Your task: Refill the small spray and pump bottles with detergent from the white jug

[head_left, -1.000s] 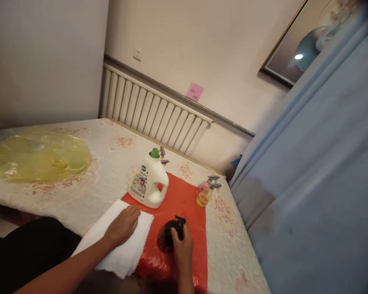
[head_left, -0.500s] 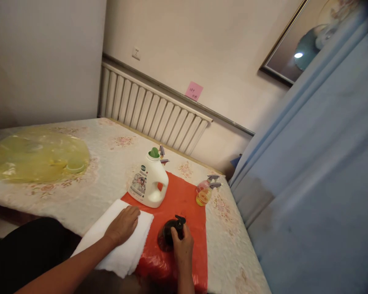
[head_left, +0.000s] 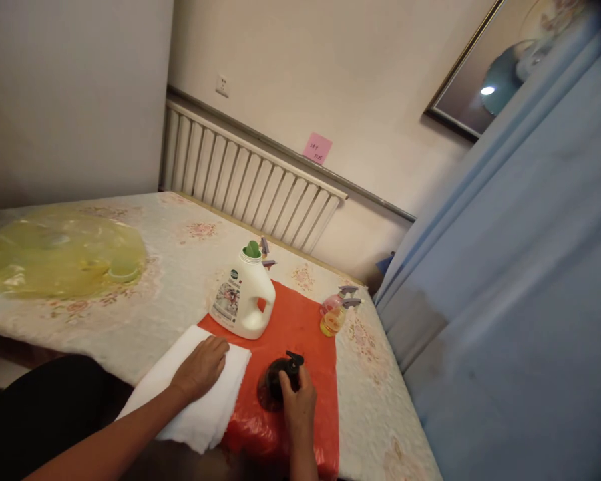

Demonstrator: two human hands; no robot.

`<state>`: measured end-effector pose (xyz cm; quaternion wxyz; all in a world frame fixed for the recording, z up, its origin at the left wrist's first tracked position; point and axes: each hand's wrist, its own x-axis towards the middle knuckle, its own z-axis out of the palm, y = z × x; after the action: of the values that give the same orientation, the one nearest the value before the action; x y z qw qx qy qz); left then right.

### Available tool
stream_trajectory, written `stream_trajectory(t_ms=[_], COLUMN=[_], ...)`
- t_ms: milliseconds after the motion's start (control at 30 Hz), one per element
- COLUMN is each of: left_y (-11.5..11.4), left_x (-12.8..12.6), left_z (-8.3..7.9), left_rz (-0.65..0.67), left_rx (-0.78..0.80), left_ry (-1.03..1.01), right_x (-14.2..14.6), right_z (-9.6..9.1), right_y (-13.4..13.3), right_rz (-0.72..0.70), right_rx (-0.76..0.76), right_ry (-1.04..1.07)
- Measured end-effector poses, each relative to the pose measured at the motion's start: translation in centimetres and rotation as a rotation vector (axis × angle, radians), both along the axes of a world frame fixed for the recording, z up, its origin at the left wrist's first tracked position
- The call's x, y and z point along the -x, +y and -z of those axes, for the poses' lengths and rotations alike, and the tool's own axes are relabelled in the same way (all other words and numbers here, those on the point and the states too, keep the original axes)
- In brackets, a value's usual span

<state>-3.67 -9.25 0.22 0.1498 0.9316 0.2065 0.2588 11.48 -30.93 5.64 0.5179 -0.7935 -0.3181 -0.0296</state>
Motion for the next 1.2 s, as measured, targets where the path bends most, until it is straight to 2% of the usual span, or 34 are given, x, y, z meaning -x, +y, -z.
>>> stream_trajectory(t_ms=[567, 1200], left_y=[0.27, 0.09], left_x=[-0.17, -0.05], left_z=[0.71, 0.27], left_rz=[-0.012, -0.012], left_rx=[-0.032, -0.021], left_ry=[0.009, 0.021], right_x=[-0.25, -0.31], right_z=[0.54, 0.89], right_y=[-0.05, -0.05], right_rz=[-0.002, 0.018], right_rx=[0.031, -0.004], right_ry=[0.011, -0.03])
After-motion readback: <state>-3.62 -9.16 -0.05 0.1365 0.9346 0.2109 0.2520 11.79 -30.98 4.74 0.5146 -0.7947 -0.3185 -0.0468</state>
